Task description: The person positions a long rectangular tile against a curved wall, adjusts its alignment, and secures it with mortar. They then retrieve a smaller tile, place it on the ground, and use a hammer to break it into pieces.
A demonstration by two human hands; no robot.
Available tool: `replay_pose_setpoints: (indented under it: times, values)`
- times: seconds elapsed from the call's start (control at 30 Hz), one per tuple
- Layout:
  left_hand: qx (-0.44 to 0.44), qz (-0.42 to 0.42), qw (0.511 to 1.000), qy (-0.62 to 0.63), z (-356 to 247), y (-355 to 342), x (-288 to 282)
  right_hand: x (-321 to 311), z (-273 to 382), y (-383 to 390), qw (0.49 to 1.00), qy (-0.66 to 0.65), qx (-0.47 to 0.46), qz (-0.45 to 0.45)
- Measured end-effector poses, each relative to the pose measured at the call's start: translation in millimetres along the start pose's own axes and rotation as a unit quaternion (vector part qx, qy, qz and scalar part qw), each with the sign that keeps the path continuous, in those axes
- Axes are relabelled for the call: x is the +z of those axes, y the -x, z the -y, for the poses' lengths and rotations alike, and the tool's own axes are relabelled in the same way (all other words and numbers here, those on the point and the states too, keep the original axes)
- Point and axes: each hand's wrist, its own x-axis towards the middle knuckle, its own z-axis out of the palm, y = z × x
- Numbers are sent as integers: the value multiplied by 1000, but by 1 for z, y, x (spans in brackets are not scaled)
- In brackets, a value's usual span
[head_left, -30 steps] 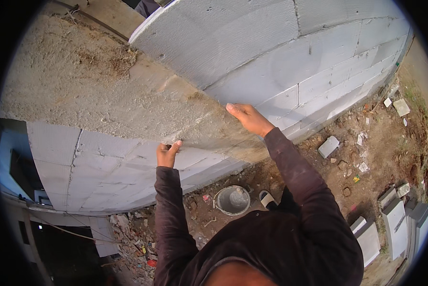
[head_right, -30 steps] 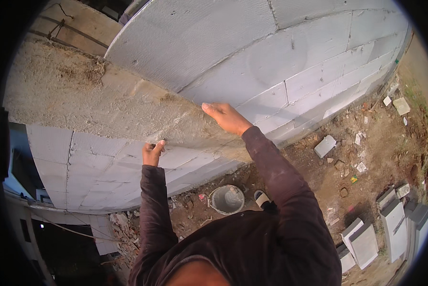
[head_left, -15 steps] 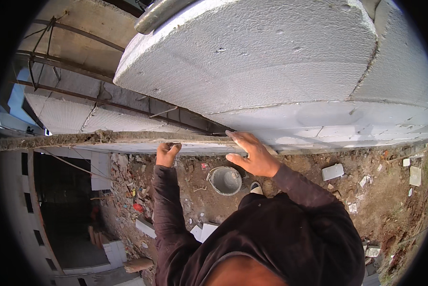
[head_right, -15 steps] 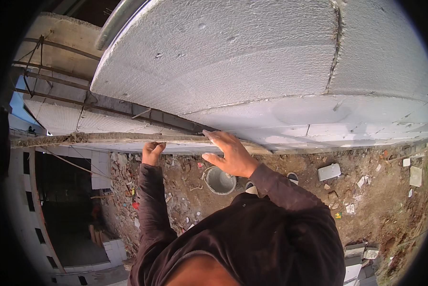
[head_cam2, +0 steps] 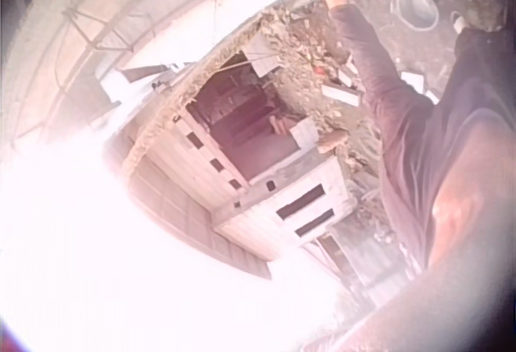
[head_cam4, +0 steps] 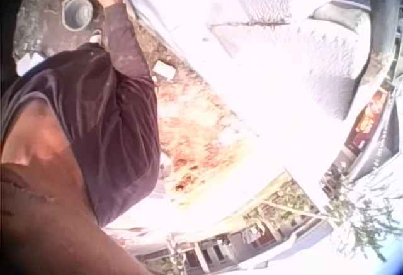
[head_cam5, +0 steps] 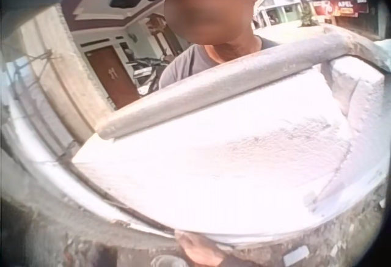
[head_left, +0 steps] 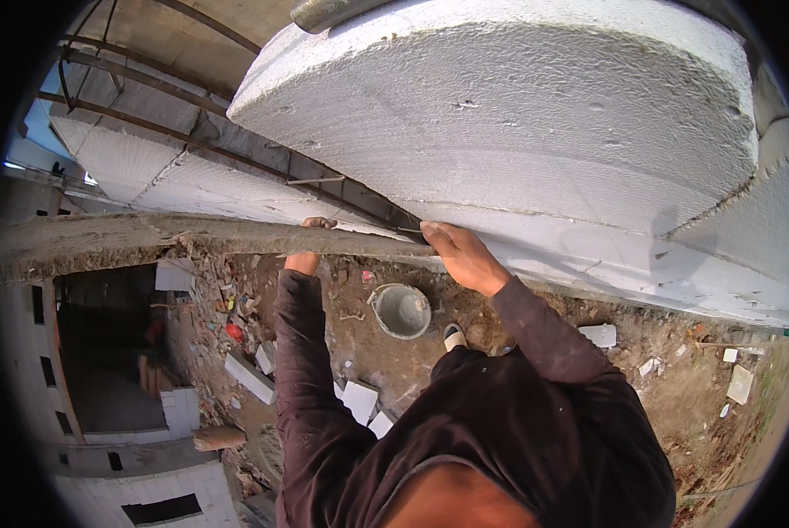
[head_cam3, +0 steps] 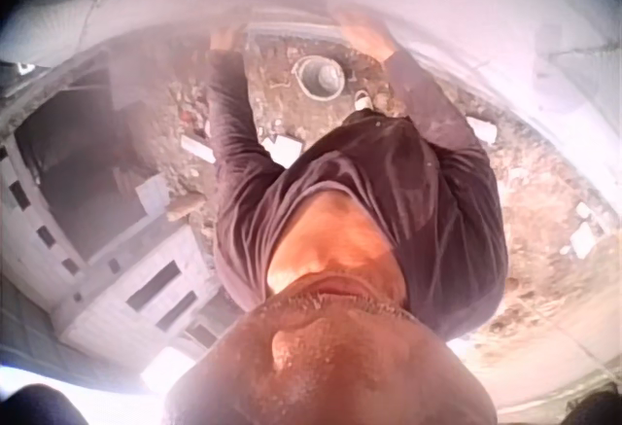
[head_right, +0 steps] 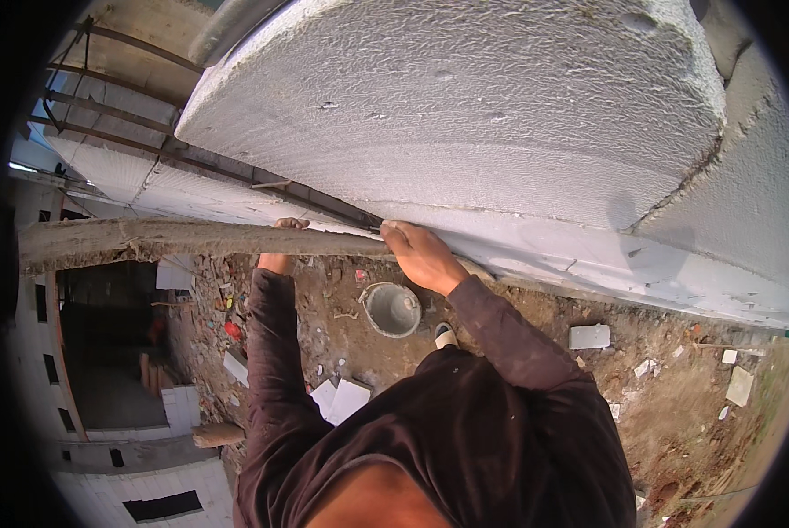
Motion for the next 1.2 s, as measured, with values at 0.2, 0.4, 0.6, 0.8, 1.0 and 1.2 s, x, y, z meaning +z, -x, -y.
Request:
replay_pose_setpoints:
  times: [0.2, 0.4, 0.6, 0.8, 1.0, 1.2]
  values:
    - [-17, -5, 999, 50, 1, 4, -2, 12, -14, -13, 997, -29, -67, 33]
    - [146, -23, 956, -253, -6, 7, -8, 14, 0, -7, 999, -22, -46, -2]
    - [-138, -84, 984, -73, 10, 30, -32, 37, 29, 21, 943, 221, -143, -203]
    - [-97, -21, 991, -86, -16, 47, -73, 55, 41, 19, 953, 258, -127, -95]
    - [9, -15, 962, -271, 13, 53, -129, 99, 58, 17, 962, 252, -94, -43]
    - [137, -45, 950, -278, 64, 73, -169, 209, 46, -7, 893, 329, -127, -278]
